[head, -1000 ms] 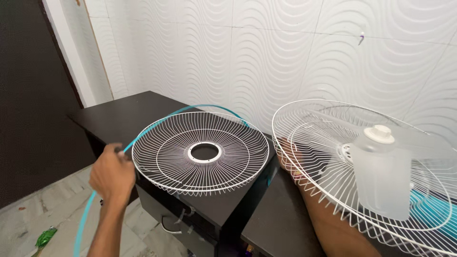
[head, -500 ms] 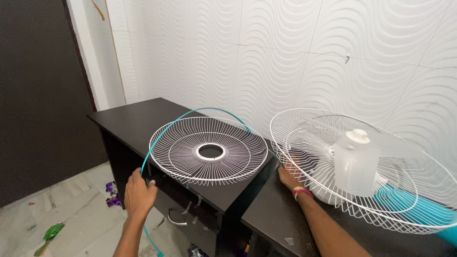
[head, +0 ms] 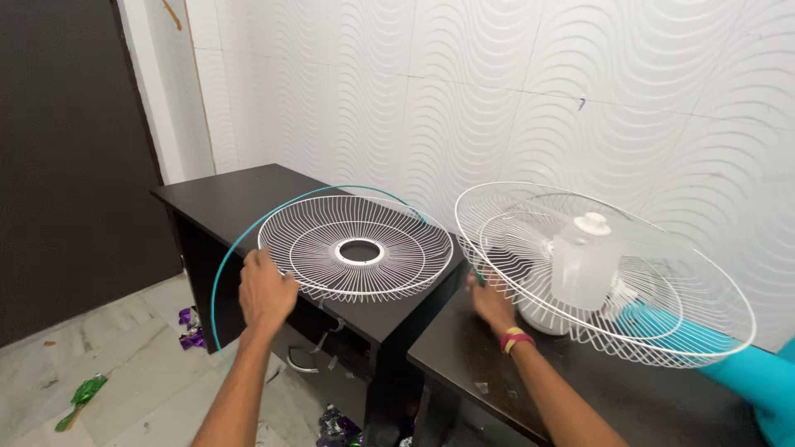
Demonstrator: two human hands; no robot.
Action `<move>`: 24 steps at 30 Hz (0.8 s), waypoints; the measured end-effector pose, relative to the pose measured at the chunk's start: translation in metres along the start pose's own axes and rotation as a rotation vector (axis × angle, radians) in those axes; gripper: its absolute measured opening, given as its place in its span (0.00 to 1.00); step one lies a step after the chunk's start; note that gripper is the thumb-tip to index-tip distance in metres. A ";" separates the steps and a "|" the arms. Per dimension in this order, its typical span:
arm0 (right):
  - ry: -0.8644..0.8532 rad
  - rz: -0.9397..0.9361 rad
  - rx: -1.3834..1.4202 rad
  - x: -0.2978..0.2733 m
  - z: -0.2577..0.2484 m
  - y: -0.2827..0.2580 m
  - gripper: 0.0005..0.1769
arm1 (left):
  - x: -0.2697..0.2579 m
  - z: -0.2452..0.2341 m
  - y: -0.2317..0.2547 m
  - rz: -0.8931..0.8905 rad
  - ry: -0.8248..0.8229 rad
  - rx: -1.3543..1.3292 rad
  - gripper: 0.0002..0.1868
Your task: The person disassembles a teal and white table fan on a dark countertop. They remove the front grille, detach the fan blades, and unscrew the rear grille from the motor housing, leaving the components separated on the counter.
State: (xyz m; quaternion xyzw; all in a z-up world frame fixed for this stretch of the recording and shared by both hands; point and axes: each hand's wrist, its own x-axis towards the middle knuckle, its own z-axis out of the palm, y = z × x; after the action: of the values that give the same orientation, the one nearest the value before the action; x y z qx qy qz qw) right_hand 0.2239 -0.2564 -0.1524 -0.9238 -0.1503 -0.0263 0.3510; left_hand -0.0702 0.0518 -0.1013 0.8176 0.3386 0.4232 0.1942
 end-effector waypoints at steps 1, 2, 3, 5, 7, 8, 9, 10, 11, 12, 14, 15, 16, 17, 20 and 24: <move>-0.021 -0.081 0.008 -0.010 -0.004 -0.004 0.27 | 0.000 0.000 0.011 0.071 0.034 -0.020 0.37; -0.039 -0.165 0.016 -0.019 -0.008 -0.010 0.25 | 0.001 0.001 0.023 0.109 0.044 -0.036 0.37; -0.087 -0.139 -0.017 -0.028 -0.012 -0.017 0.25 | 0.001 0.002 0.037 0.147 0.054 -0.052 0.36; -0.185 -0.083 -0.084 -0.046 -0.022 -0.035 0.24 | 0.003 0.004 0.064 0.197 0.040 -0.071 0.35; -0.029 -0.356 0.010 -0.072 -0.036 -0.045 0.23 | 0.004 0.006 0.092 0.221 -0.008 -0.076 0.33; 0.049 -0.493 0.057 -0.085 -0.045 -0.053 0.23 | 0.002 0.004 0.104 0.247 0.000 -0.102 0.32; -0.017 -0.445 0.032 -0.098 -0.054 -0.064 0.22 | -0.002 0.002 0.116 0.273 0.009 -0.129 0.30; -0.083 -0.393 0.008 -0.113 -0.063 -0.073 0.21 | -0.007 -0.001 0.129 0.299 0.015 -0.155 0.29; -0.150 -0.342 -0.016 -0.130 -0.072 -0.080 0.20 | -0.011 -0.003 0.141 0.308 0.006 -0.176 0.28; -0.139 -0.393 0.010 -0.150 -0.082 -0.086 0.18 | -0.015 -0.006 0.153 0.320 -0.006 -0.199 0.28; -0.114 -0.493 0.059 -0.189 -0.104 -0.094 0.16 | -0.024 -0.012 0.179 0.347 -0.018 -0.263 0.26; -0.093 -0.482 0.038 -0.205 -0.115 -0.097 0.15 | -0.029 -0.014 0.192 0.362 -0.019 -0.303 0.26; -0.071 -0.469 0.015 -0.220 -0.127 -0.099 0.14 | -0.034 -0.015 0.205 0.378 -0.022 -0.346 0.25; -0.049 -0.456 -0.007 -0.232 -0.139 -0.102 0.13 | -0.039 -0.017 0.218 0.406 -0.018 -0.379 0.24; 0.334 -0.695 0.005 -0.255 -0.177 -0.100 0.09 | -0.061 -0.020 0.257 0.499 0.002 -0.482 0.21; 0.391 -0.555 -0.002 -0.254 -0.228 -0.086 0.07 | -0.092 -0.017 0.311 0.648 -0.017 -0.591 0.18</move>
State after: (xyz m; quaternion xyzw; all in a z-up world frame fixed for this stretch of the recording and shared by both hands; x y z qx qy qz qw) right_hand -0.0303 -0.4114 0.0353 -0.8255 -0.3258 -0.2978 0.3517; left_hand -0.0009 -0.2296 0.0447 0.7943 -0.0727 0.5344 0.2797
